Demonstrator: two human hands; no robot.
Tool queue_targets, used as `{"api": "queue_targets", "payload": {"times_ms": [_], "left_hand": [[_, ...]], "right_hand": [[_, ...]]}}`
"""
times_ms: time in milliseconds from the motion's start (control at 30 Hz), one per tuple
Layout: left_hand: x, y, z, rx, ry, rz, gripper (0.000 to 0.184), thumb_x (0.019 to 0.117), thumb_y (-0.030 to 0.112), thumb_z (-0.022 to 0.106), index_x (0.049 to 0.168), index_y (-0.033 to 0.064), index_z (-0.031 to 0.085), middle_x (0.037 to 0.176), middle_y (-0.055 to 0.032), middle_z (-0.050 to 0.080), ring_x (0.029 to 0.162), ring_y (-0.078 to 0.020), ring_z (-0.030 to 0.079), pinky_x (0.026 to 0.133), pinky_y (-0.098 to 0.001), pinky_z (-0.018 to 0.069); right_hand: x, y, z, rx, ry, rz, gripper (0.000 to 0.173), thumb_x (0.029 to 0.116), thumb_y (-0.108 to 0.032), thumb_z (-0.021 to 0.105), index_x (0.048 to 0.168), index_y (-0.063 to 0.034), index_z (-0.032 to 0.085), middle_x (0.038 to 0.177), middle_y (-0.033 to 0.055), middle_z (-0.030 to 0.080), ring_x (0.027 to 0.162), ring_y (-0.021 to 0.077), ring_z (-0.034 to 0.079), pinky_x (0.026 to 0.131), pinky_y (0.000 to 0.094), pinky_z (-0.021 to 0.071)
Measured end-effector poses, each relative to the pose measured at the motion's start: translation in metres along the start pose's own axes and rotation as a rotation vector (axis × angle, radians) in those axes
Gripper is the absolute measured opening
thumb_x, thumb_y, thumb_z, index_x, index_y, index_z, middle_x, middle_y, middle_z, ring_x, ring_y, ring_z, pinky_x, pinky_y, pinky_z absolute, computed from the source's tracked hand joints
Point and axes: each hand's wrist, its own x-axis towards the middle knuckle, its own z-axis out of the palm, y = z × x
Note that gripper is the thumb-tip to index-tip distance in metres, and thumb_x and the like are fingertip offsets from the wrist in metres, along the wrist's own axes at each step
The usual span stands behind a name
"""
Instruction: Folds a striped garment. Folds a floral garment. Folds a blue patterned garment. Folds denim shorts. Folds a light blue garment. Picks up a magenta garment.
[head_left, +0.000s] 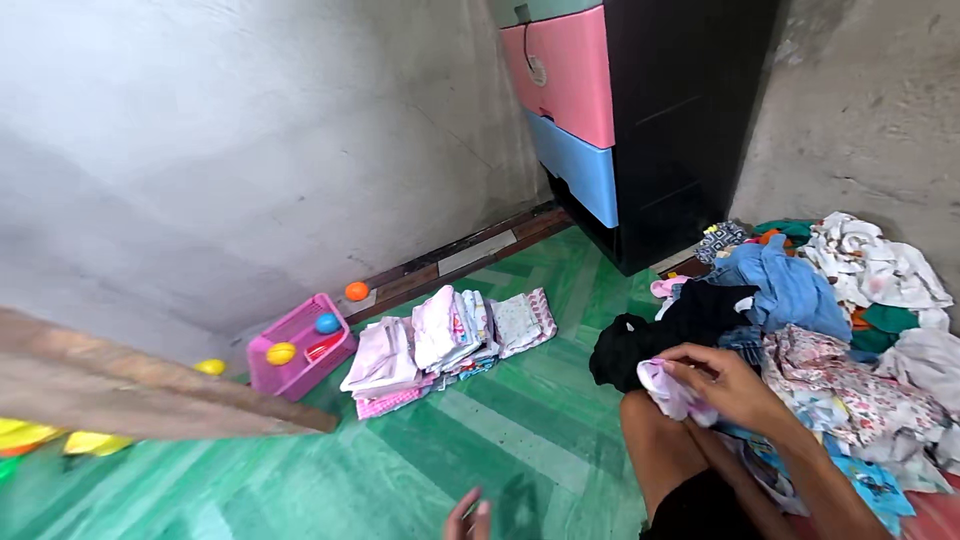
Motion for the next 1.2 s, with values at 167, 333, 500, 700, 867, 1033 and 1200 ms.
{"api": "queue_targets", "payload": {"times_ms": [167, 333, 500, 700, 867, 1033, 1200], "left_hand": [[0.017, 0.066, 0.07, -0.262, -0.243, 0.354, 0.039, 0.1017, 0.038, 0.061, 0.12, 0.0043, 0.069, 0.118, -0.0041, 0.072, 0.105, -0.0125, 0.07, 0.091, -0.0316, 0.0598], [0.017, 0.128, 0.08, -0.255, -0.115, 0.196, 0.027, 0.1007, 0.026, 0.061, 0.096, 0.0017, 0.071, 0.084, 0.004, 0.074, 0.079, -0.0006, 0.071, 0.076, -0.0219, 0.0605], [0.032, 0.111, 0.05, -0.221, -0.079, 0.245, 0.029, 0.0955, -0.005, 0.05, 0.117, -0.0063, 0.07, 0.106, -0.0061, 0.076, 0.093, -0.0049, 0.071, 0.084, -0.0213, 0.0587], [0.039, 0.116, 0.044, -0.286, -0.021, 0.212, 0.015, 0.0966, -0.002, 0.058, 0.106, -0.0024, 0.07, 0.089, -0.0008, 0.075, 0.079, -0.0042, 0.071, 0.074, -0.0196, 0.0593], [0.041, 0.124, 0.058, -0.223, -0.107, 0.244, 0.011, 0.0958, 0.002, 0.063, 0.102, -0.0013, 0.072, 0.086, -0.0016, 0.074, 0.074, -0.0042, 0.07, 0.069, -0.0198, 0.0592], [0.036, 0.116, 0.053, -0.245, -0.177, 0.245, 0.012, 0.0951, 0.008, 0.068, 0.104, -0.0001, 0.07, 0.085, -0.0001, 0.073, 0.07, -0.0027, 0.067, 0.065, -0.0185, 0.0578], [0.023, 0.087, 0.048, -0.333, -0.244, 0.263, 0.015, 0.0908, 0.007, 0.074, 0.104, 0.0028, 0.068, 0.088, -0.0001, 0.072, 0.073, -0.0055, 0.068, 0.069, -0.0227, 0.0588]], "right_hand": [[0.013, -0.031, 0.068, 0.244, -0.081, -0.163, 0.017, 0.0983, -0.019, 0.068, 0.105, -0.0052, 0.076, 0.099, -0.0004, 0.074, 0.09, 0.0006, 0.069, 0.081, 0.0178, 0.0585], [0.006, -0.047, 0.103, 0.351, -0.282, -0.187, 0.021, 0.0989, -0.023, 0.069, 0.105, -0.0054, 0.079, 0.102, 0.0007, 0.074, 0.094, 0.0003, 0.068, 0.079, 0.0167, 0.0577], [0.004, -0.034, 0.1, 0.335, -0.178, -0.138, 0.02, 0.1005, -0.022, 0.065, 0.105, -0.0057, 0.076, 0.101, -0.0009, 0.074, 0.093, 0.0012, 0.069, 0.082, 0.0186, 0.0584], [0.005, -0.038, 0.1, 0.302, -0.364, 0.006, 0.024, 0.1008, -0.024, 0.063, 0.111, -0.0038, 0.07, 0.106, 0.0026, 0.069, 0.094, 0.0025, 0.067, 0.08, 0.0191, 0.0575], [0.009, -0.055, 0.121, 0.243, -0.454, -0.174, 0.058, 0.0897, -0.031, 0.079, 0.135, -0.0011, 0.059, 0.128, 0.0137, 0.062, 0.116, 0.0138, 0.061, 0.098, 0.0282, 0.0533], [0.017, -0.065, 0.133, 0.058, -0.35, -0.333, 0.022, 0.0934, -0.018, 0.067, 0.107, -0.0016, 0.07, 0.094, 0.011, 0.068, 0.08, 0.0114, 0.064, 0.072, 0.0235, 0.0539], [0.027, -0.067, 0.126, 0.055, -0.242, -0.357, 0.016, 0.0925, -0.014, 0.065, 0.102, -0.0039, 0.073, 0.094, 0.0079, 0.067, 0.083, 0.007, 0.063, 0.073, 0.018, 0.0531]]}}
